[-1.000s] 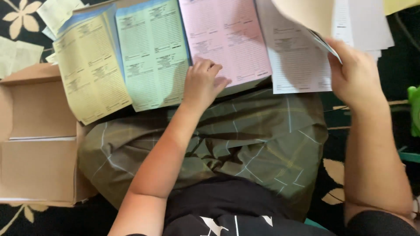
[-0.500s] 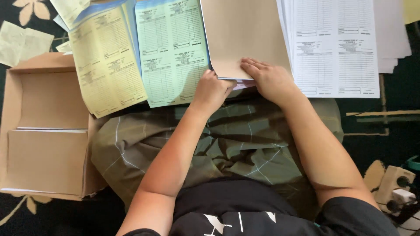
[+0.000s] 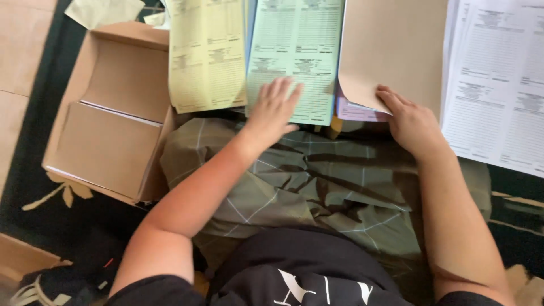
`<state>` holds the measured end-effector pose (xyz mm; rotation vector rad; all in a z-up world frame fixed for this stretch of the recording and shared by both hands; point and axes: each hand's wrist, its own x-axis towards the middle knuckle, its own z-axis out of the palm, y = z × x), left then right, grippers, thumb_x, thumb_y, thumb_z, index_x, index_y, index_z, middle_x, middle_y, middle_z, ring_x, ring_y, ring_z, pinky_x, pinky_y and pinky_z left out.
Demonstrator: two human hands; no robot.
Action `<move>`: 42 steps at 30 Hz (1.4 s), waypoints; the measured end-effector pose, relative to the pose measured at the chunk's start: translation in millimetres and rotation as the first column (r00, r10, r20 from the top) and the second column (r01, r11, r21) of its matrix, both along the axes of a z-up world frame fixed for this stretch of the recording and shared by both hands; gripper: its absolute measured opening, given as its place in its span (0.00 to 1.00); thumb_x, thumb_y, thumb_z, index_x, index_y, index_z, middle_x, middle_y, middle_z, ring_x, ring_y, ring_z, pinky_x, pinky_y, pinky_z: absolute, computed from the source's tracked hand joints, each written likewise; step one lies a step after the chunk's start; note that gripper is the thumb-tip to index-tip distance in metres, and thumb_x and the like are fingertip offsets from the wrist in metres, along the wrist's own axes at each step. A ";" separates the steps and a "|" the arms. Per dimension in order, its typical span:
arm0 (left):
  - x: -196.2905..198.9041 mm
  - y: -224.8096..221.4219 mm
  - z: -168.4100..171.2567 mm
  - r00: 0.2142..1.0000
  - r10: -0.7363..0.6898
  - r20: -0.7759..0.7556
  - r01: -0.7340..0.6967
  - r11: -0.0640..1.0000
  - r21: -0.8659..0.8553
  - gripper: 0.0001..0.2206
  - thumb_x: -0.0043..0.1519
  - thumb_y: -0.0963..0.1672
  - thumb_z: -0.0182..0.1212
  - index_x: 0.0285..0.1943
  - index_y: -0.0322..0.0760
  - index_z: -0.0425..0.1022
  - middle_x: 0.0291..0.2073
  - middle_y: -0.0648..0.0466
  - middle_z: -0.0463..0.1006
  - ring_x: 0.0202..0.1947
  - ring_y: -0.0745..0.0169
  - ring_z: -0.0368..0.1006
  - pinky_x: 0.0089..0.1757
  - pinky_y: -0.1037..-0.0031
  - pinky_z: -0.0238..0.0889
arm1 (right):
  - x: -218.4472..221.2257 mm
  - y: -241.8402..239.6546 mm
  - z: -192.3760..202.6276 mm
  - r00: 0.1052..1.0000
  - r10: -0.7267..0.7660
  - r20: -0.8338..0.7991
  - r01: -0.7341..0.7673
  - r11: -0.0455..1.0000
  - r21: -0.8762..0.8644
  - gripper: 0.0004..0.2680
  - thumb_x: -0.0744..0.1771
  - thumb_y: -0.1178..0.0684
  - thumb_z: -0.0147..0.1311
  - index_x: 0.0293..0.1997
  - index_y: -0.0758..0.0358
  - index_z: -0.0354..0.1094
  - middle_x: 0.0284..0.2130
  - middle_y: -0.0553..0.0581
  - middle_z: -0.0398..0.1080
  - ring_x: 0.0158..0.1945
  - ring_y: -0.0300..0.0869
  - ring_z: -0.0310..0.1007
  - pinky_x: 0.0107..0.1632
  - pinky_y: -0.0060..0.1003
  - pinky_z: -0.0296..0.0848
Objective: Sorting and packing stacks of colored documents into a cardboard box while sitting on the floor.
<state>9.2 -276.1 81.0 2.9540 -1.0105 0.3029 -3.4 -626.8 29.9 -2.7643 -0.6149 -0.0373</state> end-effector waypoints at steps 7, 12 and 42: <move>15.1 74.3 -56.7 0.977 -0.091 0.195 0.076 0.994 0.078 0.19 0.60 0.35 0.58 0.62 0.32 0.72 0.56 0.45 0.74 0.51 0.49 0.72 0.49 0.63 0.66 | 0.4 10.3 19.8 0.994 -0.053 -0.097 0.060 0.996 0.065 0.25 0.63 0.66 0.42 0.70 0.57 0.61 0.69 0.46 0.64 0.62 0.50 0.70 0.47 0.53 0.73; 12.0 79.1 -47.1 0.990 -0.139 0.027 0.141 0.981 -0.132 0.14 0.59 0.39 0.67 0.55 0.32 0.80 0.56 0.44 0.79 0.56 0.48 0.74 0.59 0.52 0.65 | 3.1 0.6 11.2 0.950 -0.233 -0.208 0.274 0.941 0.201 0.14 0.65 0.64 0.37 0.53 0.68 0.65 0.33 0.73 0.70 0.36 0.67 0.67 0.41 0.54 0.63; 26.5 95.7 -71.9 0.994 -0.097 0.056 0.111 0.913 -0.393 0.09 0.53 0.40 0.65 0.18 0.41 0.75 0.13 0.55 0.72 0.24 0.53 0.69 0.40 0.66 0.63 | 30.6 213.7 39.0 0.967 0.124 -0.224 -0.113 0.992 0.061 0.28 0.63 0.49 0.61 0.74 0.49 0.58 0.72 0.53 0.58 0.68 0.57 0.61 0.62 0.59 0.68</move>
